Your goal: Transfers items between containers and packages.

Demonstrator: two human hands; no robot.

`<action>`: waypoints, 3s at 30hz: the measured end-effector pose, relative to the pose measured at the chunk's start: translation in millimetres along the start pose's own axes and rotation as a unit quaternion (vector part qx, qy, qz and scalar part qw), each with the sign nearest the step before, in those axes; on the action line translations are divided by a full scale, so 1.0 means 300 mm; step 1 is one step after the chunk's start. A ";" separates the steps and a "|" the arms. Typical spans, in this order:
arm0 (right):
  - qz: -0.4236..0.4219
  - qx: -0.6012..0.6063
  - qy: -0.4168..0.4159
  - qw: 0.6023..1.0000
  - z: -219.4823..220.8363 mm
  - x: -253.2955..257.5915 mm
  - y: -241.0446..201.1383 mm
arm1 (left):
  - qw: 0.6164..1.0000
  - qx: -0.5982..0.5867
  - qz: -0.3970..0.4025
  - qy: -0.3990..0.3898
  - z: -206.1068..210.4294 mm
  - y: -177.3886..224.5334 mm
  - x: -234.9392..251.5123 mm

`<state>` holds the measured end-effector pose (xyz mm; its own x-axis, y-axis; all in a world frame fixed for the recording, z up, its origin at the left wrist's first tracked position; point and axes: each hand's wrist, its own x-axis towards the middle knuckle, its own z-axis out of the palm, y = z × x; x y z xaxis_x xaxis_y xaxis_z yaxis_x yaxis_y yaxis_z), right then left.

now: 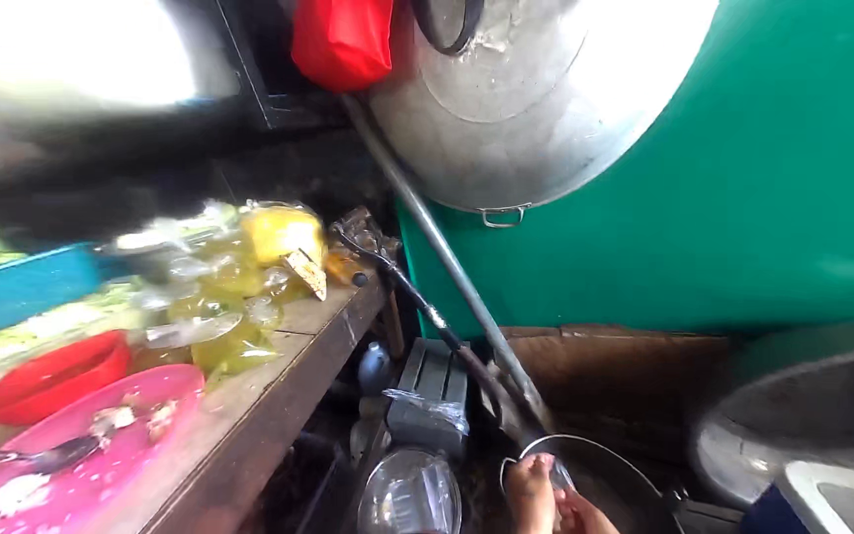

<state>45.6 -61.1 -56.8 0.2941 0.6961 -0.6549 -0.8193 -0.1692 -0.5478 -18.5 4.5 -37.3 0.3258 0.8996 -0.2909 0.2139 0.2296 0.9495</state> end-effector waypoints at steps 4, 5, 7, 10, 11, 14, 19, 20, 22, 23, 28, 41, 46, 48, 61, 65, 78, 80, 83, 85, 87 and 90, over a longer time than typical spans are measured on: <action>-0.072 -0.074 0.080 0.991 0.006 -0.002 -0.092 | 0.993 0.100 0.037 -0.051 -0.039 0.022 0.012; -0.090 -0.115 0.072 0.987 -0.007 -0.011 -0.117 | 0.988 0.134 0.034 -0.067 -0.044 0.036 0.014; -0.131 -0.210 0.050 0.968 -0.042 -0.033 -0.165 | 0.981 0.177 0.000 -0.078 -0.042 0.061 0.008; -0.173 -0.334 0.030 0.926 -0.094 -0.061 -0.240 | 0.957 0.276 -0.038 -0.084 -0.030 0.118 -0.021; -0.179 -0.361 0.028 0.915 -0.112 -0.072 -0.260 | 0.940 0.324 -0.042 -0.095 -0.026 0.141 -0.038; -0.197 -0.425 0.030 0.883 -0.153 -0.116 -0.309 | 0.890 0.440 -0.019 -0.121 -0.004 0.205 -0.085; -0.267 -0.595 0.065 0.755 -0.162 -0.227 -0.433 | 0.900 0.415 0.081 -0.109 0.037 0.335 -0.112; -0.267 -0.644 0.080 0.713 -0.159 -0.253 -0.463 | 0.903 0.403 0.095 -0.115 0.042 0.366 -0.121; -0.293 -0.689 0.107 0.654 -0.165 -0.277 -0.503 | 0.906 0.384 0.120 -0.130 0.051 0.411 -0.130; -0.331 -0.676 0.112 0.649 -0.180 -0.270 -0.509 | 0.909 0.370 0.134 -0.138 0.053 0.420 -0.128; -0.390 -0.473 -0.066 0.787 -0.174 -0.216 -0.463 | 0.959 0.174 0.148 -0.170 0.048 0.372 -0.095; -0.542 -0.556 -0.094 0.623 -0.005 -0.171 -0.450 | 0.935 0.172 0.301 -0.072 -0.044 0.259 -0.071; -0.579 -0.551 -0.223 0.558 -0.015 -0.146 -0.459 | 0.878 0.299 0.356 -0.113 0.050 0.129 -0.063; -0.592 -0.544 -0.247 0.541 -0.028 -0.145 -0.470 | 0.876 0.252 0.402 -0.086 0.097 0.077 -0.045; -0.212 -0.458 0.042 0.863 -0.113 -0.320 -0.418 | 0.894 0.338 0.275 -0.101 0.121 0.172 -0.114; -0.010 -0.130 -0.048 0.990 -0.080 -0.279 -0.292 | 0.875 0.342 0.343 -0.019 0.126 0.145 -0.154; -0.016 0.235 0.077 0.969 0.112 -0.219 -0.187 | 0.959 -0.263 -0.098 -0.036 0.057 0.139 -0.159; -0.090 0.136 0.096 0.982 0.110 -0.228 -0.164 | 0.963 -0.247 -0.105 -0.034 0.045 0.146 -0.167; -0.165 -0.142 0.089 0.972 0.083 -0.294 -0.178 | 0.992 -0.100 0.036 -0.065 0.033 0.105 -0.158; -0.192 -0.361 0.048 0.911 0.063 -0.355 -0.227 | 0.984 0.000 0.161 -0.074 0.037 0.095 -0.158; -0.229 -0.581 0.012 0.781 0.064 -0.405 -0.295 | 0.946 0.097 0.299 -0.082 0.043 0.105 -0.159; -0.219 -0.784 0.006 0.581 0.122 -0.499 -0.373 | 0.884 0.162 0.428 -0.096 0.046 0.114 -0.133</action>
<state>75.3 -120.9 121.6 0.3167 0.9088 -0.2716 0.7879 -0.4115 -0.4581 -11.5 -28.6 5.2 0.6387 0.6055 0.4747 0.0550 -0.6513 0.7568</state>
